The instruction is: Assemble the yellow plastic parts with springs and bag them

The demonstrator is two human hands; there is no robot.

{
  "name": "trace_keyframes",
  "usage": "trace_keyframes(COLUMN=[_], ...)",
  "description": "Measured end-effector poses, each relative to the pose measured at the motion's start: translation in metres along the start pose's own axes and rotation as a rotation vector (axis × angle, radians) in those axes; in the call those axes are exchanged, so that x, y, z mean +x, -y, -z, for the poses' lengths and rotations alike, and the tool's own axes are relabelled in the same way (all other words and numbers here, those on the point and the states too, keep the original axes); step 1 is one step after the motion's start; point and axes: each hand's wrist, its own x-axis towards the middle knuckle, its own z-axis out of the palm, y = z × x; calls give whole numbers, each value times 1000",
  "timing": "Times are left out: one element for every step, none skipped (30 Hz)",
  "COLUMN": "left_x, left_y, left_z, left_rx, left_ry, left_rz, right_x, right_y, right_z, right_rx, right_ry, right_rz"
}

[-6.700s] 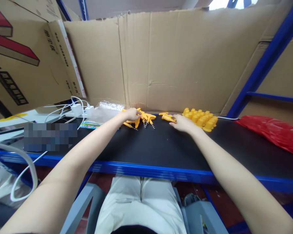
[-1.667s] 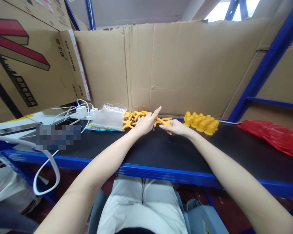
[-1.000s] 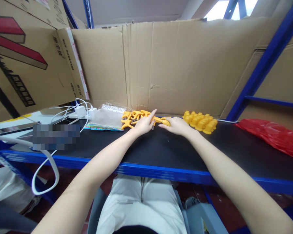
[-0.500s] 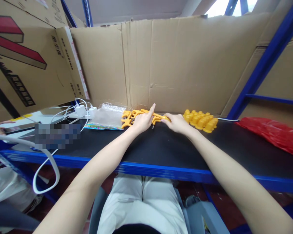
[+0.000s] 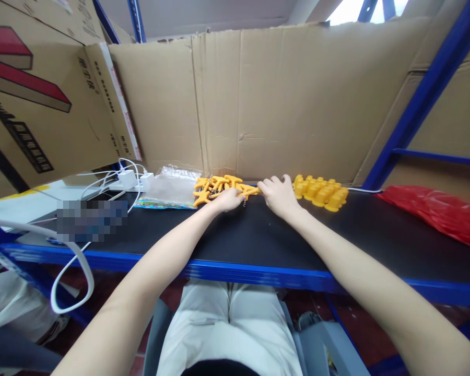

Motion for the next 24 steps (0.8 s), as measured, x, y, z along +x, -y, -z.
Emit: trace_keyframes(left_x=[-1, -2, -3, -4, -4, -5, -5, -5, -6, -6, -7, -7, -7, -6, -5, -4, -3, -2, -1, 0, 1, 2, 2, 2], left_y=[-1, -1, -1, -1, -1, -1, 0, 0, 1, 1, 2, 3, 4, 7, 9, 13, 16, 20, 24, 27, 30, 32, 34, 35], left_z=[-1, -1, -2, -2, -1, -1, 0, 1, 2, 3, 5, 6, 8, 9, 10, 11, 12, 13, 14, 14, 15, 15, 15, 14], left_rx=[46, 102, 156, 198, 224, 236, 243, 249, 256, 263, 271, 279, 286, 291, 295, 297, 297, 296, 293, 289, 281, 269, 253, 234], left_ry=[-7, -38, -79, -116, -140, -154, -165, -174, -177, -180, -186, -197, -208, -218, -229, -237, -246, -256, -266, -279, -289, -298, -303, -306], left_rz=[3, 4, 4, 4, 6, 11, 17, 21, 23, 23, 21, 20, 22, 32, 52, 75, 105, 130, 150, 164, 171, 175, 178, 177], right_x=[0, 0, -1, -1, -1, -1, -2, -2, -2, -2, -1, -1, -1, 0, 0, 0, 0, 0, -1, -2, -3, -5, -7, -9], right_y=[-1, -1, -2, -2, -3, -2, -2, -1, 1, 2, 3, 4, 4, 4, 1, -2, -7, -13, -20, -27, -36, -45, -53, -61], right_z=[-2, -4, -6, -8, -9, -10, -10, -10, -10, -10, -10, -10, -10, -11, -12, -13, -15, -17, -18, -21, -23, -25, -28, -31], right_rx=[0, 6, 18, 34, 52, 71, 89, 105, 115, 120, 120, 116, 111, 107, 107, 109, 112, 117, 122, 126, 131, 136, 144, 158], right_ry=[5, 14, 26, 37, 47, 57, 66, 73, 80, 89, 99, 108, 116, 120, 120, 114, 106, 94, 80, 65, 49, 33, 26, 24], right_rz=[8, 15, 20, 22, 25, 31, 39, 44, 49, 51, 51, 50, 47, 38, 22, -4, -39, -82, -131, -186, -239, -301, -359, -418])
